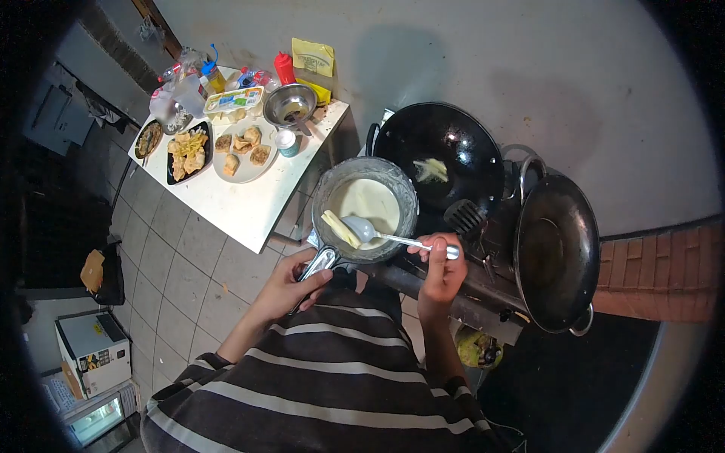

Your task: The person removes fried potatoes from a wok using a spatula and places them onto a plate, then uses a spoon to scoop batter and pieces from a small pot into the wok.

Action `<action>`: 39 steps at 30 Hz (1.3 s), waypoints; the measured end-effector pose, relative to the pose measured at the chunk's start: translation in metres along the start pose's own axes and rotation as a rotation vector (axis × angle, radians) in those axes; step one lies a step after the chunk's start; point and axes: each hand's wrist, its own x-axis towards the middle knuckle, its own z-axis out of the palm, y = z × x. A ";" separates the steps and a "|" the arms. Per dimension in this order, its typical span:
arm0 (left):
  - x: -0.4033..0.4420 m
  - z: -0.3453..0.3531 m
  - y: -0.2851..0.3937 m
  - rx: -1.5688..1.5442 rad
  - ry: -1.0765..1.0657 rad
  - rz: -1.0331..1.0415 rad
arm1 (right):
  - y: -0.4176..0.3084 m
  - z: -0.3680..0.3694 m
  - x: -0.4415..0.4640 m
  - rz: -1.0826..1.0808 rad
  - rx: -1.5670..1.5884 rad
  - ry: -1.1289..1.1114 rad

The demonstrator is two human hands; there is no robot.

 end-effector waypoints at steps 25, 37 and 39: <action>0.000 0.000 0.003 -0.012 0.017 0.006 | -0.007 0.002 -0.030 -0.457 -0.452 -0.121; -0.005 0.009 -0.009 0.009 0.044 -0.012 | -0.003 -0.006 -0.038 -0.271 -0.410 -0.089; -0.007 0.011 -0.010 0.018 0.052 -0.021 | -0.003 -0.006 -0.039 -0.263 -0.400 -0.089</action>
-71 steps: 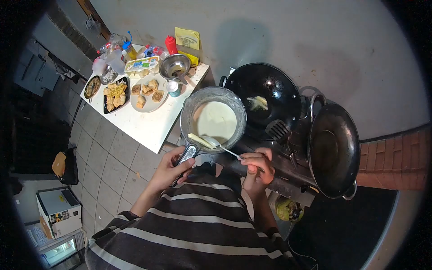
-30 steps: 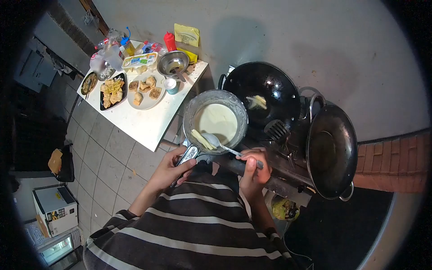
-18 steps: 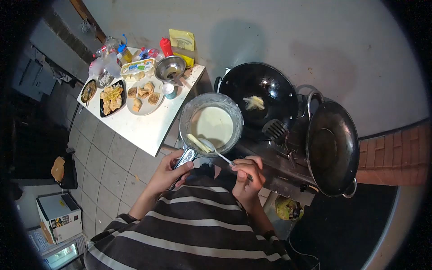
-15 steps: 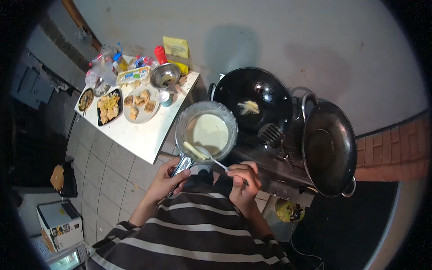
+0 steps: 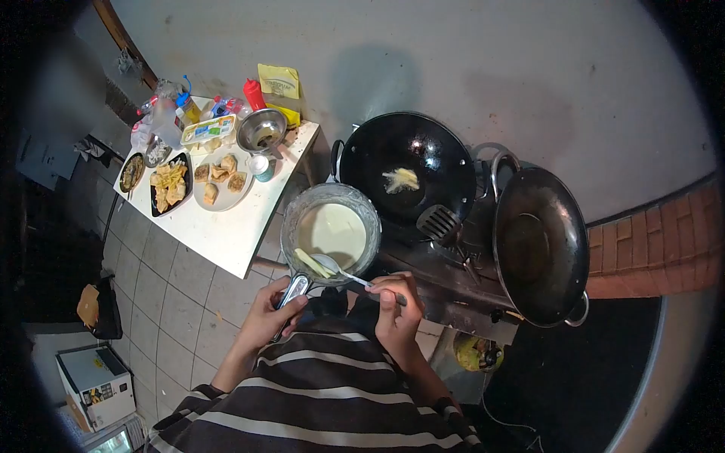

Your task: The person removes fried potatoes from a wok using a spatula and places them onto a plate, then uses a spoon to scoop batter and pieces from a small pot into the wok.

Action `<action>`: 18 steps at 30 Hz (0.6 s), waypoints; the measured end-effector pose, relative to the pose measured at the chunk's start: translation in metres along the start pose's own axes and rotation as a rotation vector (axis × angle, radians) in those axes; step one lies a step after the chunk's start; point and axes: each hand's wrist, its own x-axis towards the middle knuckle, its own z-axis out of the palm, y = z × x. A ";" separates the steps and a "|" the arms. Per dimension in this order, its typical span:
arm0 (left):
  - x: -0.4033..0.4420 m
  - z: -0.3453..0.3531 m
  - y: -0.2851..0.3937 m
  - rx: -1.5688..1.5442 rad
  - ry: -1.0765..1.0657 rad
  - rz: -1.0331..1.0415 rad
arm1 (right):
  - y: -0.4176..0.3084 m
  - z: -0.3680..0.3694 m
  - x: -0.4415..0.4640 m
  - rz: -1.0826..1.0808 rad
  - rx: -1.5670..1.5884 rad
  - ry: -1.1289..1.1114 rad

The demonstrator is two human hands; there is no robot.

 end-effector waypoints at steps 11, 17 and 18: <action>-0.003 0.005 -0.002 -0.006 -0.029 0.012 | -0.001 -0.007 -0.009 0.060 0.075 0.066; -0.003 0.004 -0.003 0.009 -0.037 0.006 | 0.000 -0.012 -0.012 0.173 0.187 0.053; -0.004 0.004 -0.004 0.005 -0.033 0.004 | 0.000 -0.013 -0.013 0.176 0.187 0.047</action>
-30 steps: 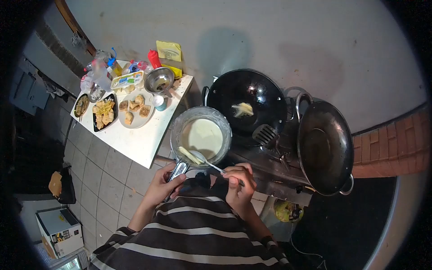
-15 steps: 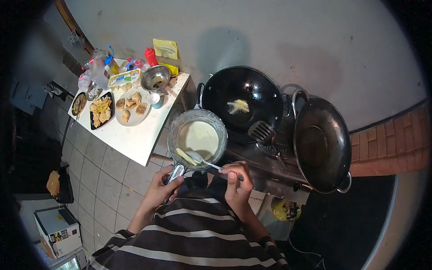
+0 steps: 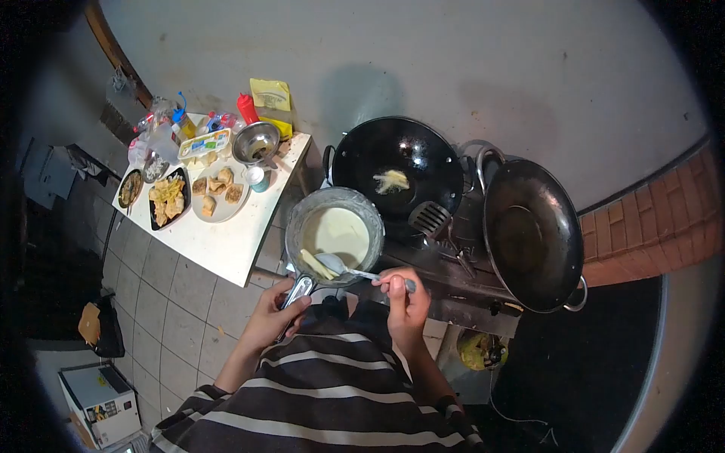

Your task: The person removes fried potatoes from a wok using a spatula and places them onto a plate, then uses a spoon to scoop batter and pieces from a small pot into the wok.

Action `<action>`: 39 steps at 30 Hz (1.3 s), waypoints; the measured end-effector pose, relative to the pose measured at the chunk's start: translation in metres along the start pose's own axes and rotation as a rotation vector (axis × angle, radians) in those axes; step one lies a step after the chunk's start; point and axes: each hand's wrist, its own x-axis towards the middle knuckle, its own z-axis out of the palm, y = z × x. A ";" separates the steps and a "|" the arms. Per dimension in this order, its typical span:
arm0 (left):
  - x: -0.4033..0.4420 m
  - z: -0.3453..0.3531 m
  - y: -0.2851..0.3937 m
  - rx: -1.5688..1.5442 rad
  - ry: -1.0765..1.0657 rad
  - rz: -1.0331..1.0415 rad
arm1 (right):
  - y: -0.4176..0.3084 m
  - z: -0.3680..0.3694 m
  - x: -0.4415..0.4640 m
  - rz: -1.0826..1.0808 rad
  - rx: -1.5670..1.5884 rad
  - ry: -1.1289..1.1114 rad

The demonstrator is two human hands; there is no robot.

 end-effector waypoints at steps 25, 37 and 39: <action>0.006 0.038 -0.005 -0.051 0.141 0.040 | 0.013 -0.045 0.067 0.297 0.429 -0.072; 0.038 0.053 -0.005 -0.082 0.256 0.057 | 0.062 -0.118 0.172 0.335 0.339 -0.014; 0.042 0.052 -0.001 -0.080 0.265 0.052 | 0.076 -0.120 0.181 0.332 0.312 0.015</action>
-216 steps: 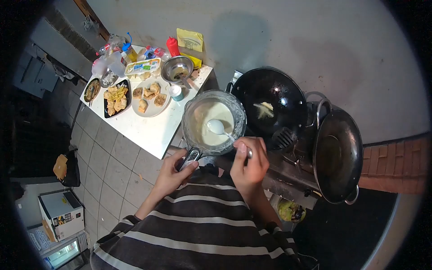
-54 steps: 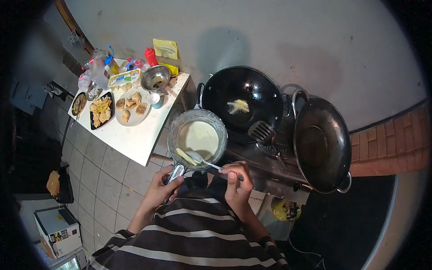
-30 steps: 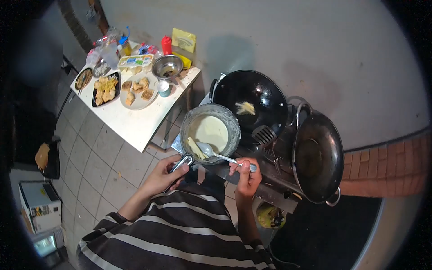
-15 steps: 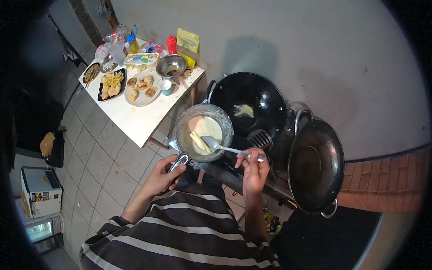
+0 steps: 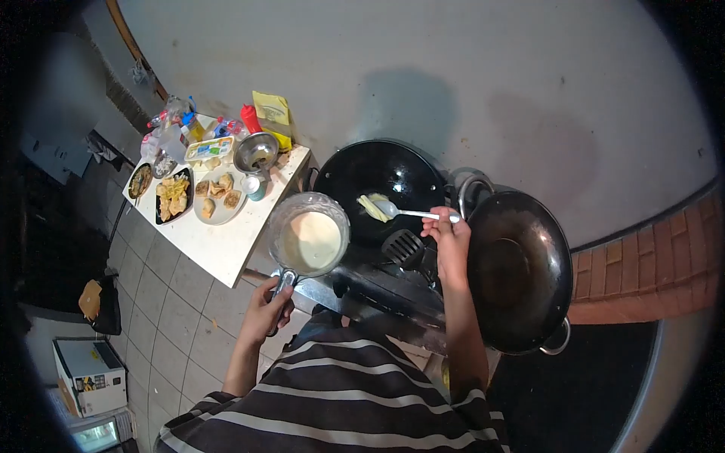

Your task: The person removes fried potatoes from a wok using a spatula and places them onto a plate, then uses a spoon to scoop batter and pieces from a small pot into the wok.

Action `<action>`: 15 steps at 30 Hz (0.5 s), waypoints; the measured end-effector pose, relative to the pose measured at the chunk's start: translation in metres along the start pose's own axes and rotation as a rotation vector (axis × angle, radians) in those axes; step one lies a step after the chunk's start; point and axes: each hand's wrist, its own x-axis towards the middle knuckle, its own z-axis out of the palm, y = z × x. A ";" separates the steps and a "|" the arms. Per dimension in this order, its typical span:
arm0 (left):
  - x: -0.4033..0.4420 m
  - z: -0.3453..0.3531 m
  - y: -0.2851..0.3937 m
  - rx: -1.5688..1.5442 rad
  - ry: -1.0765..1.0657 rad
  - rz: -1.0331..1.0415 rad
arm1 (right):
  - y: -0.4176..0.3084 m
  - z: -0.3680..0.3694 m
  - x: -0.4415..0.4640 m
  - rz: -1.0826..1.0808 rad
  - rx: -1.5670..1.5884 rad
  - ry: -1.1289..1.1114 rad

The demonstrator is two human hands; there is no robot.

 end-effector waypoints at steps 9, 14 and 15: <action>0.013 -0.013 0.007 -0.035 0.072 0.037 | 0.037 0.008 0.035 -0.040 -0.445 0.072; 0.016 -0.017 0.008 -0.048 0.067 0.047 | 0.052 0.016 0.043 -0.066 -0.661 -0.005; 0.016 -0.018 0.008 -0.049 0.070 0.045 | 0.046 0.022 0.042 -0.061 -0.717 -0.010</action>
